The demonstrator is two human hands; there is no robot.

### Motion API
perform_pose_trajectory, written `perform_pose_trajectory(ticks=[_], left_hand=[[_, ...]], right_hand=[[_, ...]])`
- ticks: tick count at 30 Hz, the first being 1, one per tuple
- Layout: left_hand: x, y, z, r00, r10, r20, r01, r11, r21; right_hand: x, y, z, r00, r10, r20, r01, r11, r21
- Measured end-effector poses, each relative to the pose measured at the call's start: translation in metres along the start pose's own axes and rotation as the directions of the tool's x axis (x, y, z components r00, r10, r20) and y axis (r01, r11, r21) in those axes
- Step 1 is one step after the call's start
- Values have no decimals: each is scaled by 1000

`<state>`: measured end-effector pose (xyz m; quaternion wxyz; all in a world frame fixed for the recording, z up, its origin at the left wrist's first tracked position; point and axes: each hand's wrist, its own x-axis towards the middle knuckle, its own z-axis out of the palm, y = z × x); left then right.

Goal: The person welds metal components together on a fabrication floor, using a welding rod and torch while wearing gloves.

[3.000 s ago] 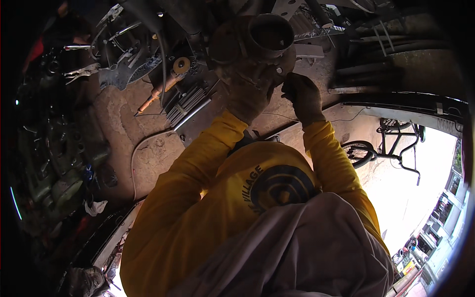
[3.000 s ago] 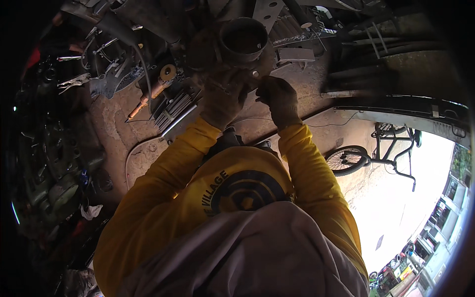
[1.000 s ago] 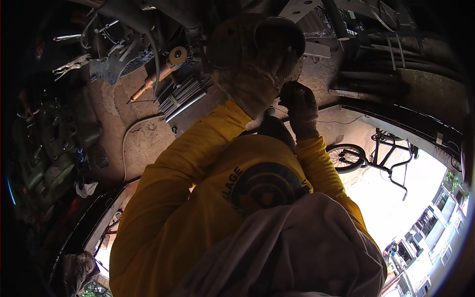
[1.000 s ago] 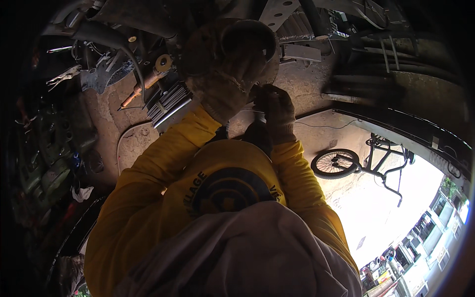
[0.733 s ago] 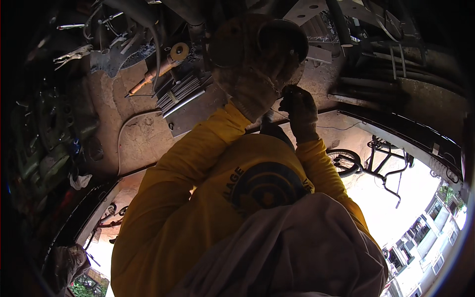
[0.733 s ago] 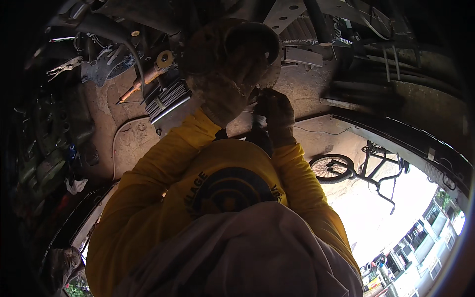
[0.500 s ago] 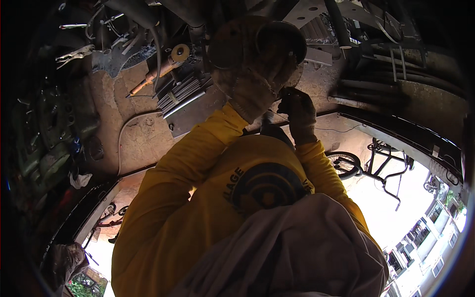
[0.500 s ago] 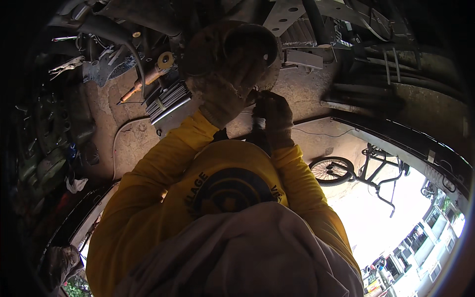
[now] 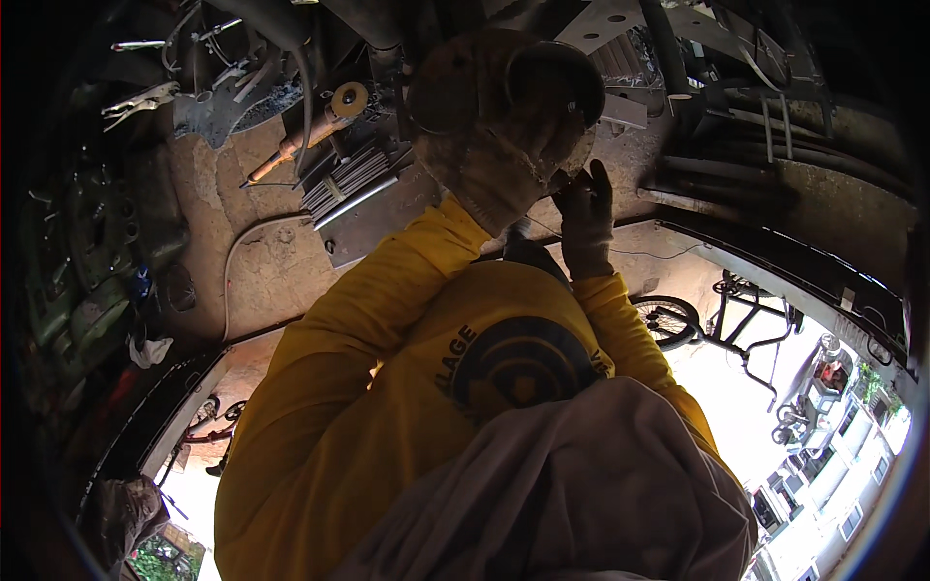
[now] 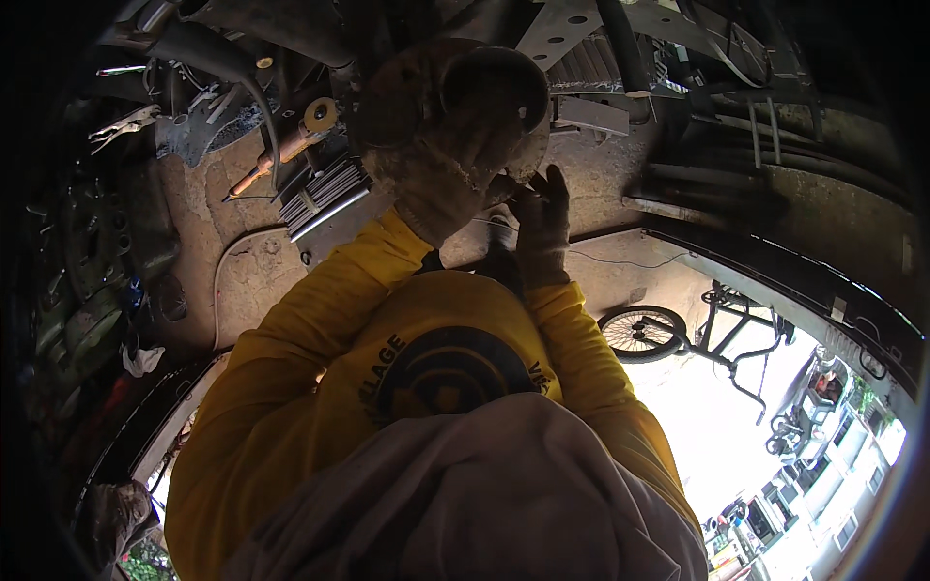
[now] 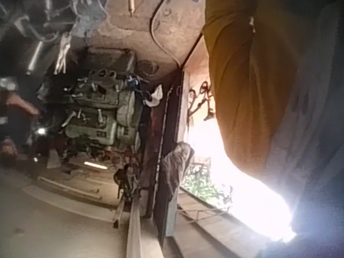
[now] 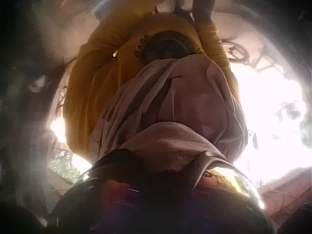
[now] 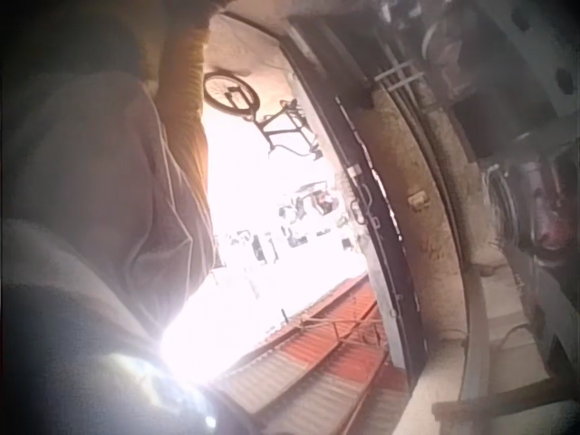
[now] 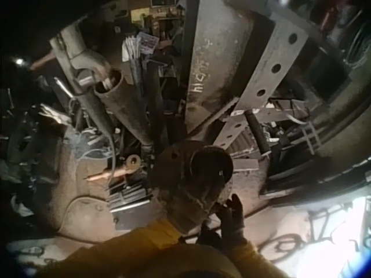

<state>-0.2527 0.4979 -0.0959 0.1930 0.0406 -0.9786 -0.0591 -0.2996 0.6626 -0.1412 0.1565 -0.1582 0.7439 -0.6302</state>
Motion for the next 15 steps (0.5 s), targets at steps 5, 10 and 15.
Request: perform_pose_trajectory(ticks=[5, 10, 15], left_hand=[[1, 0, 6, 997, -69, -28, 65, 989, -136], [2, 3, 6, 994, -90, -56, 84, 992, -90], [3, 5, 14, 988, -129, -83, 120, 988, -97]], right_hand=[[6, 16, -5, 968, 183, 173, -215, 957, 193], [6, 15, -5, 925, 364, 113, -380, 906, 189], [8, 20, -9, 985, 58, 161, -19, 973, -230]])
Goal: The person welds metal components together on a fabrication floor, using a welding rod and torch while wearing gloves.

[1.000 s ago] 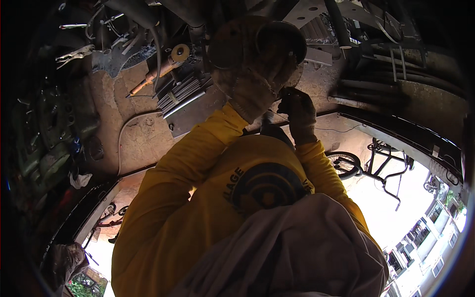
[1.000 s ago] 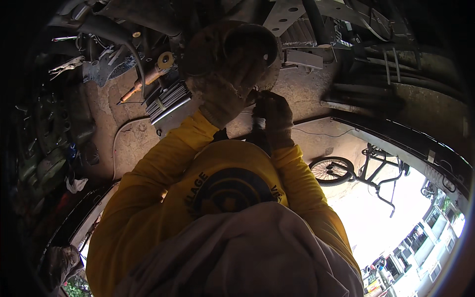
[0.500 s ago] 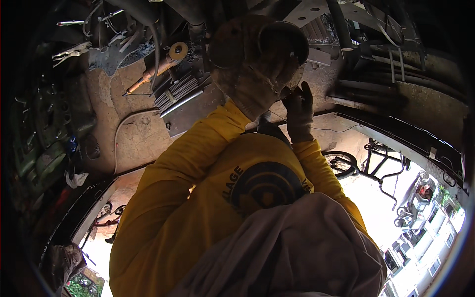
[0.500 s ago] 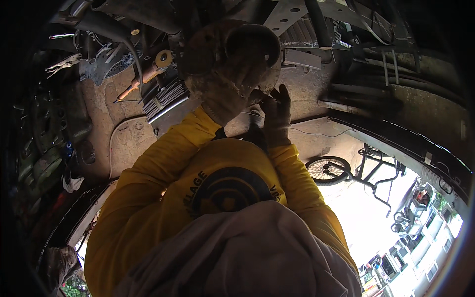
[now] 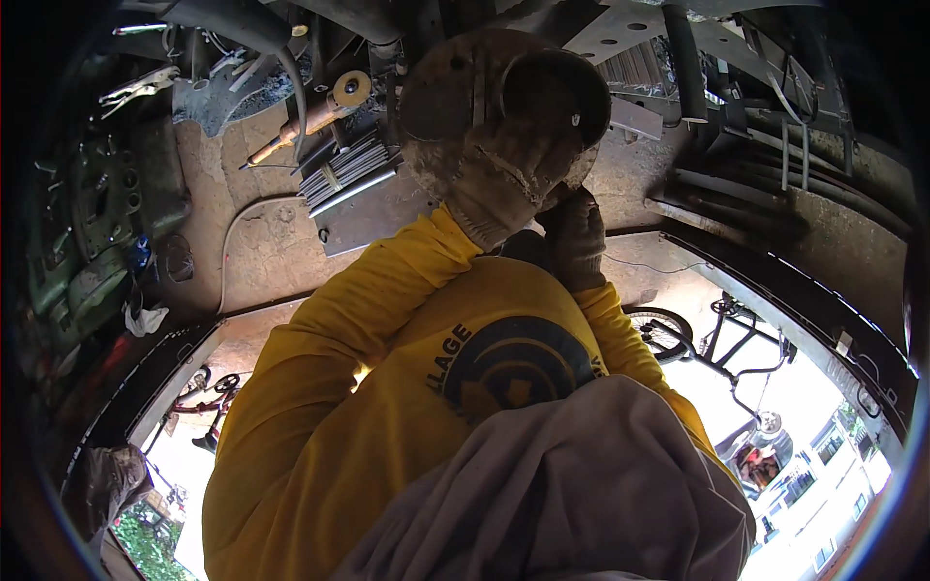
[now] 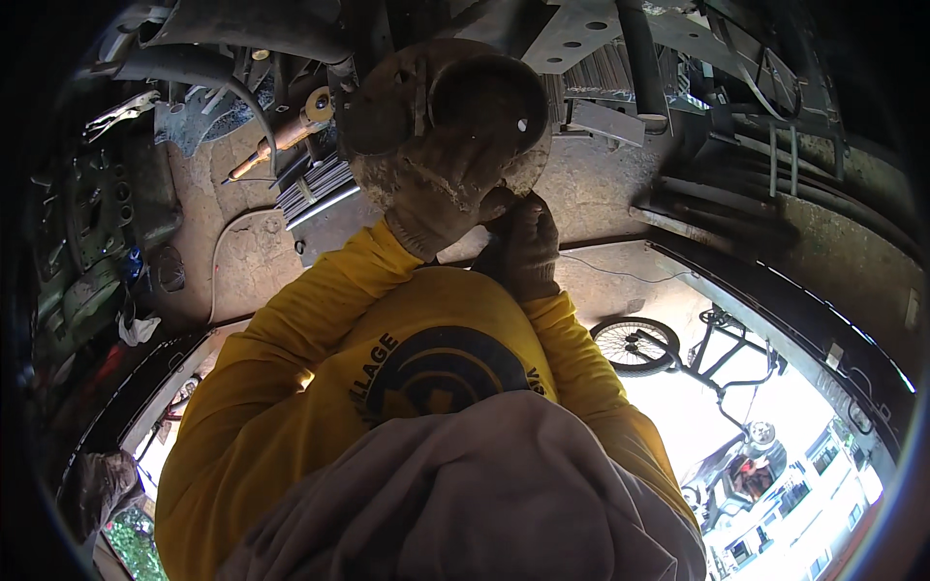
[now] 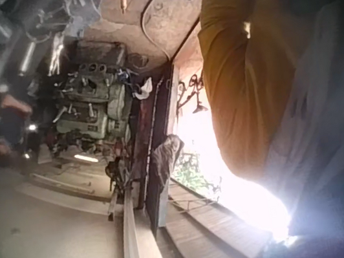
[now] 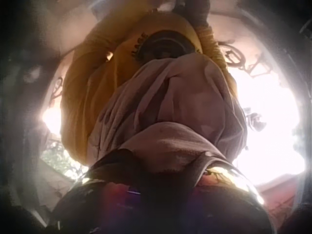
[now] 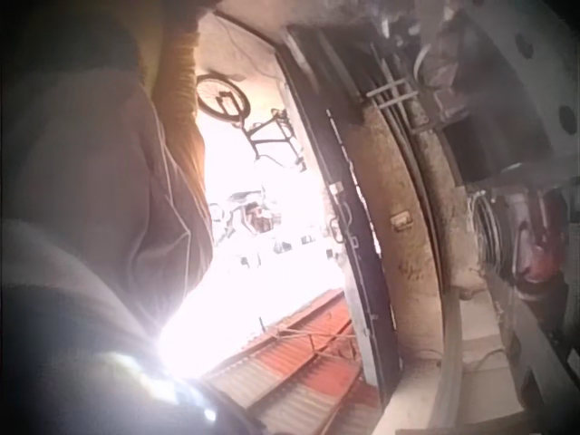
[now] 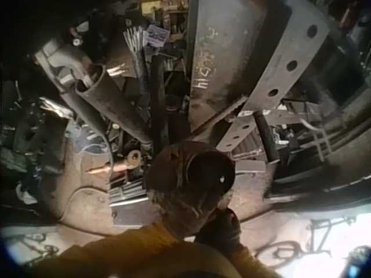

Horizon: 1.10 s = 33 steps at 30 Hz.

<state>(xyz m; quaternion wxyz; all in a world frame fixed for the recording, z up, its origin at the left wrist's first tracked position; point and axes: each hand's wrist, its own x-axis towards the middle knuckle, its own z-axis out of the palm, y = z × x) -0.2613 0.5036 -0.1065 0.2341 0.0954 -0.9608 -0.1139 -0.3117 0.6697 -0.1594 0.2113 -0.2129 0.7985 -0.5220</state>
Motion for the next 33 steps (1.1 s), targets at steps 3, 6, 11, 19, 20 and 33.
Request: perform_pose_trajectory(ticks=[3, 6, 11, 19, 20, 33], left_hand=[[1, 2, 1, 988, 34, -153, -17, 994, 107], [4, 0, 3, 982, 45, -181, -31, 997, 76], [5, 2, 8, 981, 36, -192, -22, 997, 76], [4, 5, 11, 971, 42, -234, -14, 993, 119], [1, 3, 13, 974, 54, -221, -24, 990, 137], [0, 24, -45, 981, -88, -175, 76, 994, -73]], right_hand=[[6, -10, -5, 1000, -15, 24, 15, 1000, 1], [10, -24, -6, 997, 74, 9, -75, 993, 97], [18, -19, -10, 1000, -19, 13, 21, 990, -142], [18, -28, -16, 996, 41, 74, -47, 996, 76], [17, -28, -17, 996, -40, 74, 36, 998, 57], [8, -15, -61, 950, 61, 307, -200, 874, 443]])
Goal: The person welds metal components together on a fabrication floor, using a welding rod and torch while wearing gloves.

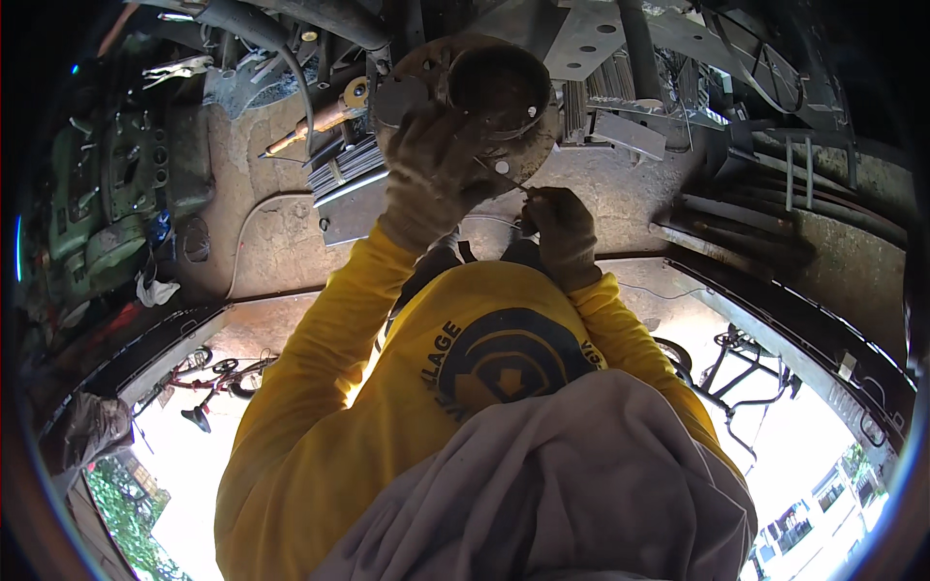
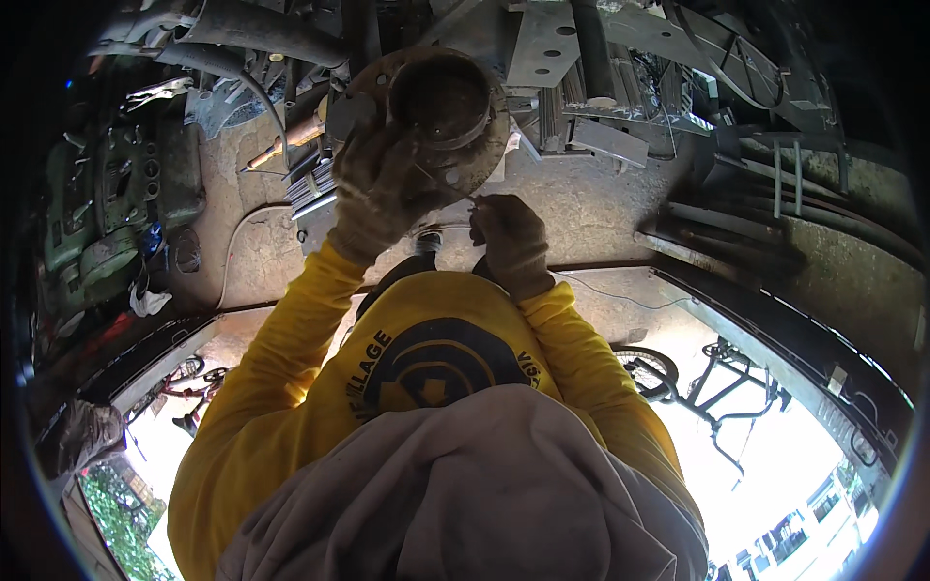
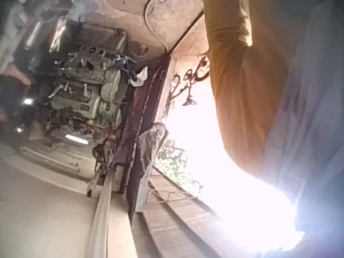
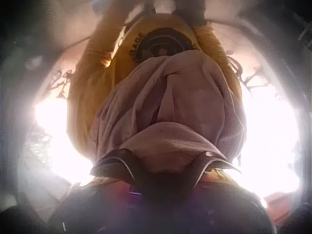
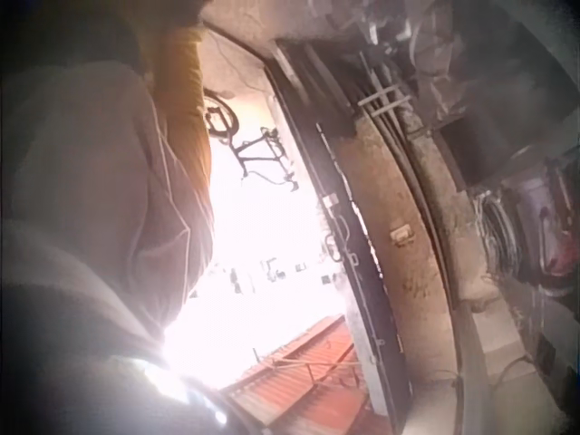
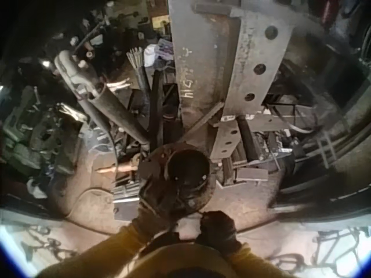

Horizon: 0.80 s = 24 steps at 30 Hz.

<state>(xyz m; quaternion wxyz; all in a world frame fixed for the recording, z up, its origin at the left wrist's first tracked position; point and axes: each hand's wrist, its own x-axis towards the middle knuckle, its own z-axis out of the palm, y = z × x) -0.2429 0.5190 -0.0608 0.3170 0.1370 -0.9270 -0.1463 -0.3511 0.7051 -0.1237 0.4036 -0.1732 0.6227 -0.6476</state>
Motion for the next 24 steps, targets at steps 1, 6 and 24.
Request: perform_pose_trajectory(ticks=[1, 6, 24], left_hand=[[-14, -1, -9, 1000, -9, 0, 9, 1000, 25], [-68, 17, -39, 992, -126, -22, 126, 948, 291], [-160, -69, -167, 878, -479, 9, 479, 876, -57]], right_hand=[[-6, 1, -3, 1000, -14, 22, 14, 1000, 19], [-23, -19, -34, 985, -72, 154, 67, 997, 41], [1, -74, 189, 896, 82, 437, -23, 990, -139]])
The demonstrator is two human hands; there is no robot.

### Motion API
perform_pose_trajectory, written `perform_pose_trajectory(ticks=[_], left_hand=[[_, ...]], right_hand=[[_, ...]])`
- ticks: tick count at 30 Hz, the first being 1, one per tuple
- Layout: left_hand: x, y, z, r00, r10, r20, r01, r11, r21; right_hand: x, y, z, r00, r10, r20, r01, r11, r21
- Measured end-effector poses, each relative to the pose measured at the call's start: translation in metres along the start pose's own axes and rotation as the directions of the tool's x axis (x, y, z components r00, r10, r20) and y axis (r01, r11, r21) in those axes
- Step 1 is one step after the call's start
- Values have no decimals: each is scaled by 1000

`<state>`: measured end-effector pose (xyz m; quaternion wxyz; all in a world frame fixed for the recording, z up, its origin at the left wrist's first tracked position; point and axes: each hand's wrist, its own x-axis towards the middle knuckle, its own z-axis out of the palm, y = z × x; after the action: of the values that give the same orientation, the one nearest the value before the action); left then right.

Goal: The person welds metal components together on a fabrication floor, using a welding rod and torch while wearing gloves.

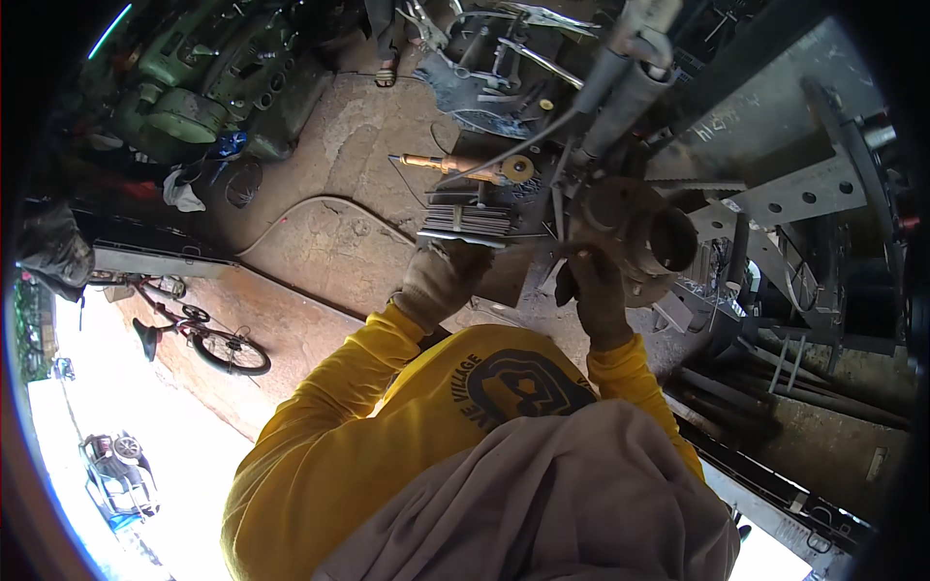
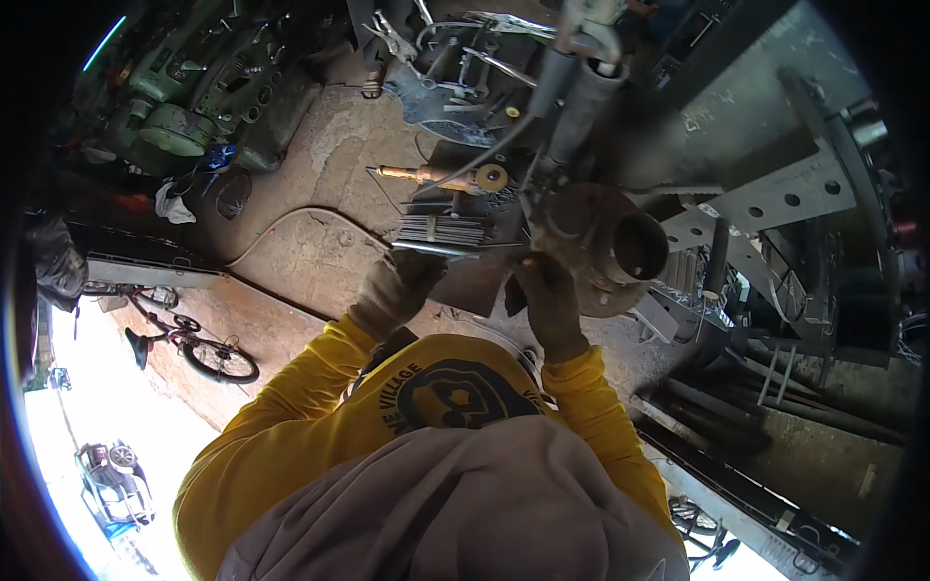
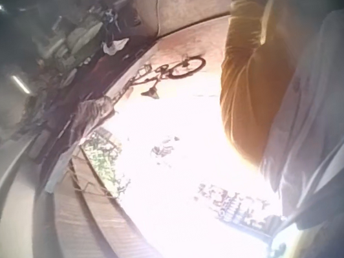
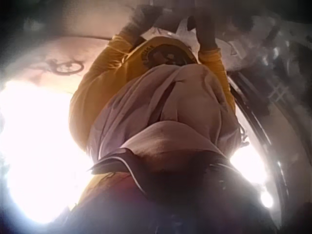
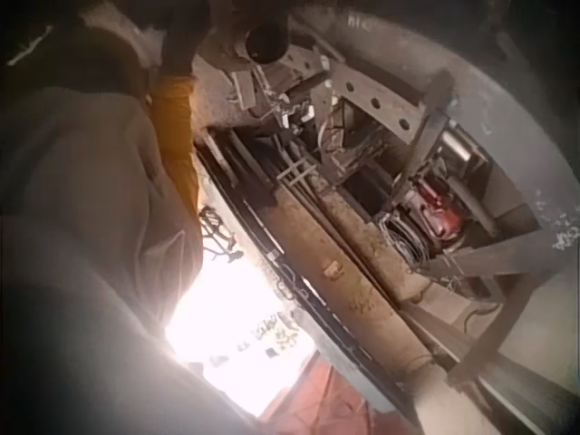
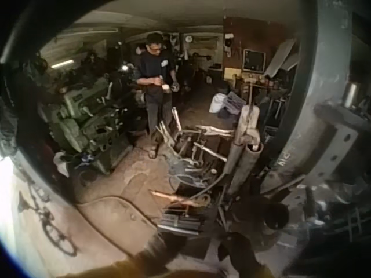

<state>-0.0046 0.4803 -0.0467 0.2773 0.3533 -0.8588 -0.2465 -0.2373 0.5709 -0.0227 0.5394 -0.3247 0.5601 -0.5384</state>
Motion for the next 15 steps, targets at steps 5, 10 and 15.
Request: perform_pose_trajectory(ticks=[5, 10, 15], left_hand=[[-1, -121, -128, 825, -489, 283, 497, 391, -775], [5, -206, -239, 845, -401, 353, 477, 268, -837], [3, -249, -280, 863, -341, 374, 440, 142, -887]], right_hand=[[58, 12, 113, 992, -110, -69, 106, 993, -57], [87, 37, 206, 998, 2, -57, -15, 972, -233], [107, 53, 266, 972, 233, -32, -235, 952, -196]])
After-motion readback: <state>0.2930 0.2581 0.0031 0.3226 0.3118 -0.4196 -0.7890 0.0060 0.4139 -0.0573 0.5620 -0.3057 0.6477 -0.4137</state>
